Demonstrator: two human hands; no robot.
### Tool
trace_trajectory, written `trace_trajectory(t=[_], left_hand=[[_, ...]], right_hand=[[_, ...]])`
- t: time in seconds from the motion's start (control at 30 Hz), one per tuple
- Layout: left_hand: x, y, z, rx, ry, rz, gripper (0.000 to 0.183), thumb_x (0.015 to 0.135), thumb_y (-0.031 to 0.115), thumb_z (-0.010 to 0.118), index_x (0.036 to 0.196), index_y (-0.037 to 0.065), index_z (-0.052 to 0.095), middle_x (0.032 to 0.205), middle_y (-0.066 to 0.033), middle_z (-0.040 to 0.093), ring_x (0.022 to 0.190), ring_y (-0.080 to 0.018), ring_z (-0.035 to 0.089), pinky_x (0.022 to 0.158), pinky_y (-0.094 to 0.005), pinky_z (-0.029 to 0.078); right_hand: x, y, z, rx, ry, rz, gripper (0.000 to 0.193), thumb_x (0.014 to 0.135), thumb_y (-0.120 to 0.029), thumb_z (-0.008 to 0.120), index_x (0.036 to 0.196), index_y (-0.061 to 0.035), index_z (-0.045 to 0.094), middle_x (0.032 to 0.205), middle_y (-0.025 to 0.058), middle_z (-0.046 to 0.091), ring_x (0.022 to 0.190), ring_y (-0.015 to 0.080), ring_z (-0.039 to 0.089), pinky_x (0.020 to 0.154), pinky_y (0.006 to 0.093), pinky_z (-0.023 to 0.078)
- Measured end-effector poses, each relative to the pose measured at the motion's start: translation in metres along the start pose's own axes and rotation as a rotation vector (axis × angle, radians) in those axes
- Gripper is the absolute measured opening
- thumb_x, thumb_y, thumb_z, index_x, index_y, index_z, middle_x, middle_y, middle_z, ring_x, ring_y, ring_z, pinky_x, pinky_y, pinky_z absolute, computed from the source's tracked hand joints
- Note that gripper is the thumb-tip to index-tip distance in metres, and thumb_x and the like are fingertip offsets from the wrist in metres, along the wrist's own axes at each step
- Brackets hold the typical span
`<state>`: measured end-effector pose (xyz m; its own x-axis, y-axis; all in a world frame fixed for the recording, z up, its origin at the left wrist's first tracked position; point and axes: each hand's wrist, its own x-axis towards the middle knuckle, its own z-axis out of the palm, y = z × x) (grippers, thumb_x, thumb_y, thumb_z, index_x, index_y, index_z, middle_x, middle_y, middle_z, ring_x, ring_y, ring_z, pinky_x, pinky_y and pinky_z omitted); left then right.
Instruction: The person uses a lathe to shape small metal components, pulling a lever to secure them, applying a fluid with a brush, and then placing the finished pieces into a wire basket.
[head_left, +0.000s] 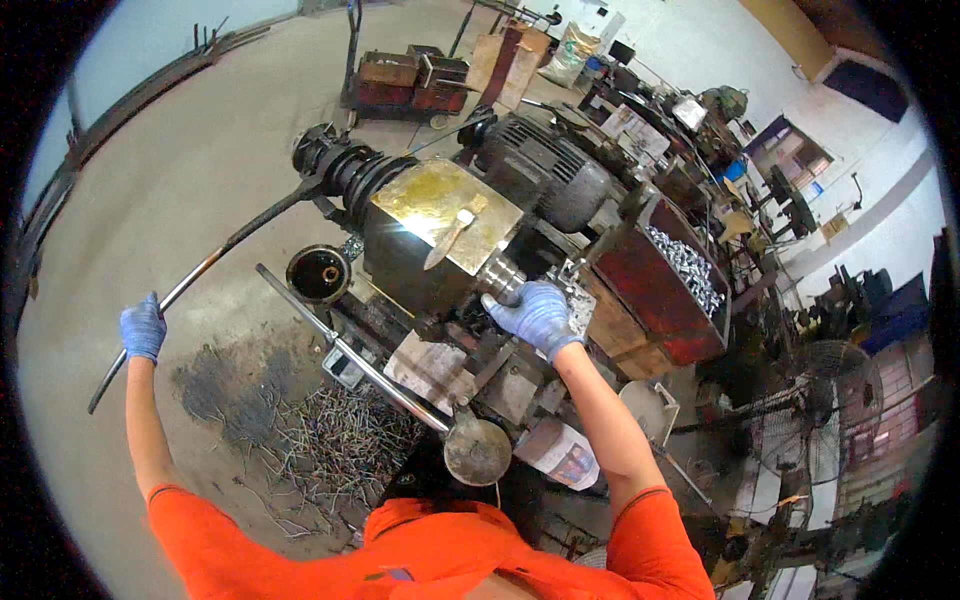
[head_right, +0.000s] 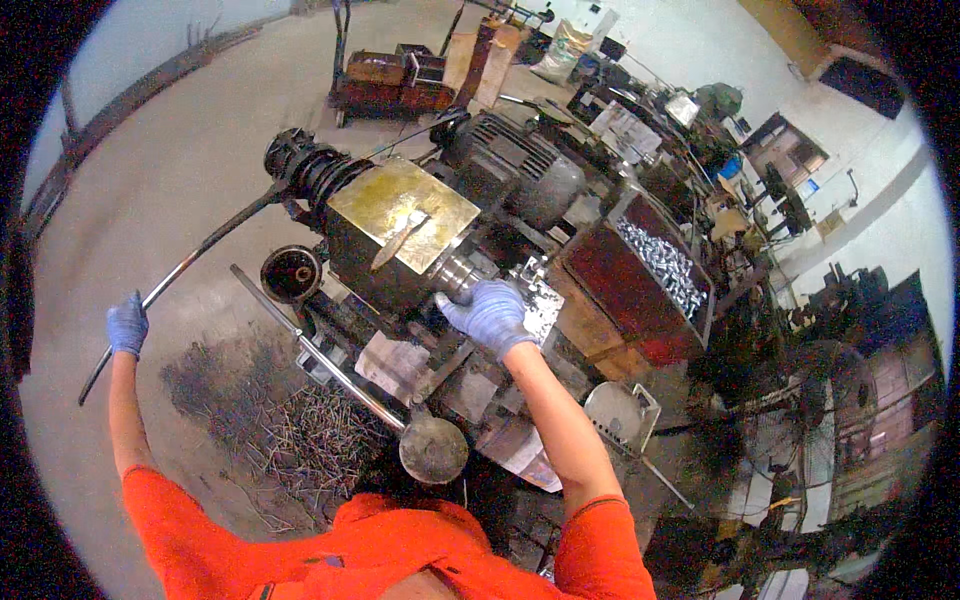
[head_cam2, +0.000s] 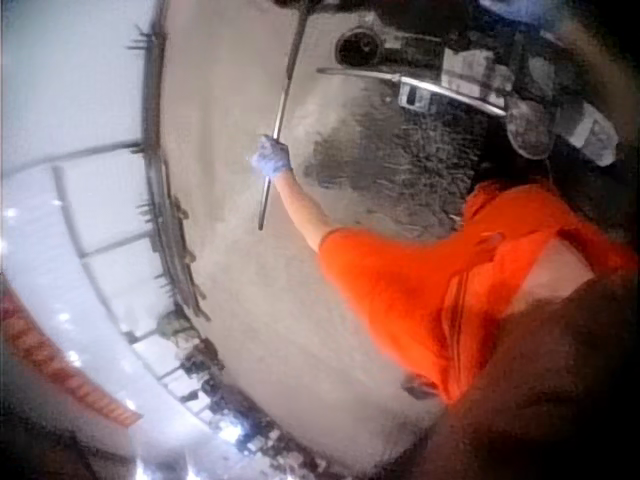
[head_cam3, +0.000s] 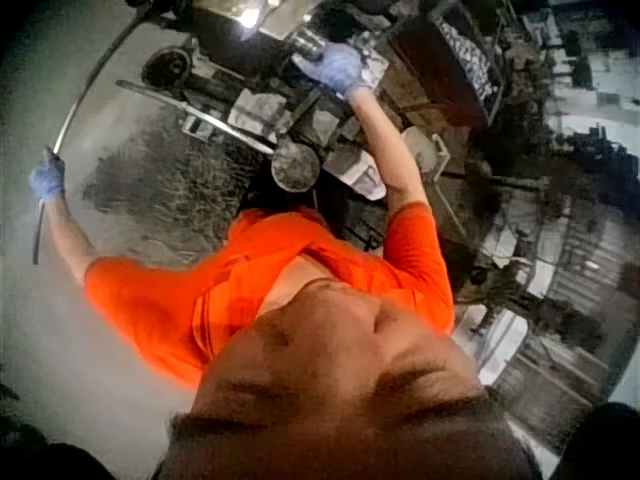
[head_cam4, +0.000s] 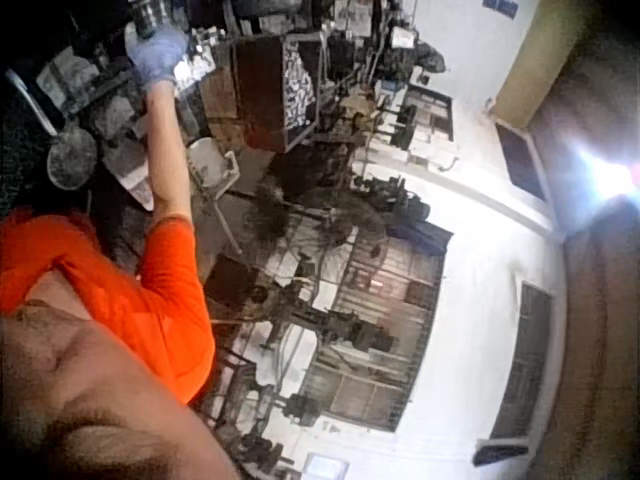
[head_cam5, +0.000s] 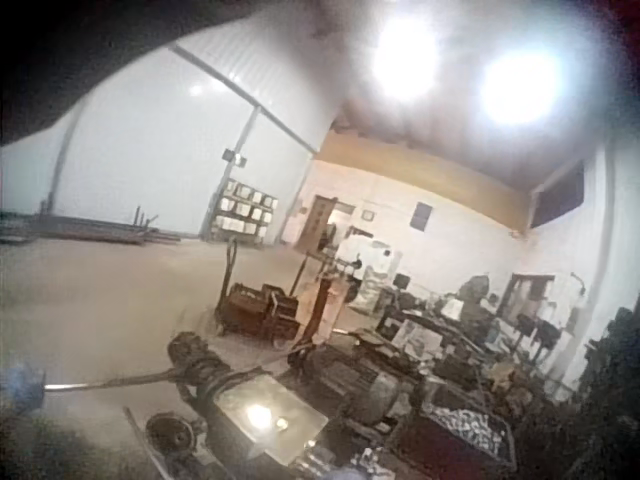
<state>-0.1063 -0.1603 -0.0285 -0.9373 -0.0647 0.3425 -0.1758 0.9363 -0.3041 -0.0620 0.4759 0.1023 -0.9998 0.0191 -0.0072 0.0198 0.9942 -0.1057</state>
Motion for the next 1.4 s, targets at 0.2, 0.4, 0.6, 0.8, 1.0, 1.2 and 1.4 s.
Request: trace_trajectory(t=[0.2, 0.4, 0.6, 0.8, 1.0, 1.2, 1.4], left_hand=[[0.001, 0.080, -0.075, -0.503, 0.110, 0.000, 0.033, 0.079, 0.030, 0.062, 0.106, 0.011, 0.062, 0.091, -0.0136, 0.065, 0.082, -0.0290, 0.064, 0.075, -0.0380, 0.050], [-0.011, 0.254, -0.241, -1.135, 0.357, 0.183, 0.045, 0.082, 0.036, 0.063, 0.119, 0.011, 0.057, 0.088, -0.0114, 0.065, 0.073, -0.0209, 0.064, 0.069, -0.0329, 0.050], [-0.001, 0.342, -0.267, -0.936, 0.395, 0.371, 0.055, 0.083, 0.045, 0.055, 0.126, 0.011, 0.050, 0.082, -0.0132, 0.063, 0.061, -0.0278, 0.061, 0.055, -0.0385, 0.047], [0.005, 0.375, -0.251, -0.905, 0.482, 0.546, 0.036, 0.088, 0.030, 0.052, 0.119, 0.010, 0.055, 0.079, -0.0143, 0.062, 0.061, -0.0305, 0.060, 0.055, -0.0394, 0.047], [-0.059, 0.390, -0.288, -1.148, 0.456, 0.690, 0.028, 0.089, 0.025, 0.051, 0.111, 0.010, 0.058, 0.071, -0.0124, 0.059, 0.056, -0.0293, 0.057, 0.052, -0.0402, 0.045], [-0.082, 0.428, -0.260, -0.878, 0.354, 0.745, 0.027, 0.087, 0.026, 0.051, 0.108, 0.010, 0.059, 0.067, -0.0105, 0.058, 0.053, -0.0272, 0.057, 0.048, -0.0397, 0.044], [-0.083, 0.391, -0.286, -0.871, 0.421, 0.778, 0.030, 0.084, 0.023, 0.055, 0.111, 0.009, 0.059, 0.062, -0.0086, 0.053, 0.051, -0.0250, 0.055, 0.046, -0.0385, 0.042]], right_hand=[[-0.041, 0.006, -0.007, -0.012, 0.391, -0.223, 0.040, 0.076, -0.050, 0.058, 0.071, -0.0122, 0.070, 0.096, 0.0132, 0.063, 0.102, 0.0340, 0.053, 0.102, 0.0471, 0.028], [-0.139, 0.042, -0.023, 0.254, 0.665, -0.267, 0.017, 0.067, -0.024, 0.073, 0.065, -0.0101, 0.063, 0.094, 0.0082, 0.062, 0.091, 0.0300, 0.054, 0.089, 0.0451, 0.040], [-0.270, 0.110, 0.034, 0.242, 0.567, 0.000, 0.013, 0.066, -0.015, 0.074, 0.070, -0.0084, 0.063, 0.084, 0.0084, 0.064, 0.081, 0.0301, 0.059, 0.077, 0.0389, 0.046], [-0.385, 0.152, 0.119, 0.348, 0.581, 0.482, 0.016, 0.066, -0.018, 0.076, 0.066, -0.0073, 0.064, 0.071, 0.0087, 0.065, 0.067, 0.0267, 0.061, 0.067, 0.0359, 0.048], [-0.388, 0.152, 0.110, 0.428, 0.543, 0.634, 0.014, 0.068, -0.016, 0.074, 0.067, -0.0047, 0.065, 0.071, 0.0104, 0.065, 0.066, 0.0251, 0.061, 0.067, 0.0339, 0.047], [-0.366, 0.140, 0.095, 0.524, 0.595, 0.495, 0.011, 0.069, -0.014, 0.073, 0.069, -0.0052, 0.066, 0.073, 0.0097, 0.066, 0.069, 0.0239, 0.063, 0.071, 0.0341, 0.047], [-0.374, 0.151, 0.103, 0.428, 0.591, 0.513, 0.011, 0.069, -0.014, 0.073, 0.069, -0.0049, 0.067, 0.073, 0.0103, 0.066, 0.070, 0.0254, 0.063, 0.073, 0.0350, 0.047]])
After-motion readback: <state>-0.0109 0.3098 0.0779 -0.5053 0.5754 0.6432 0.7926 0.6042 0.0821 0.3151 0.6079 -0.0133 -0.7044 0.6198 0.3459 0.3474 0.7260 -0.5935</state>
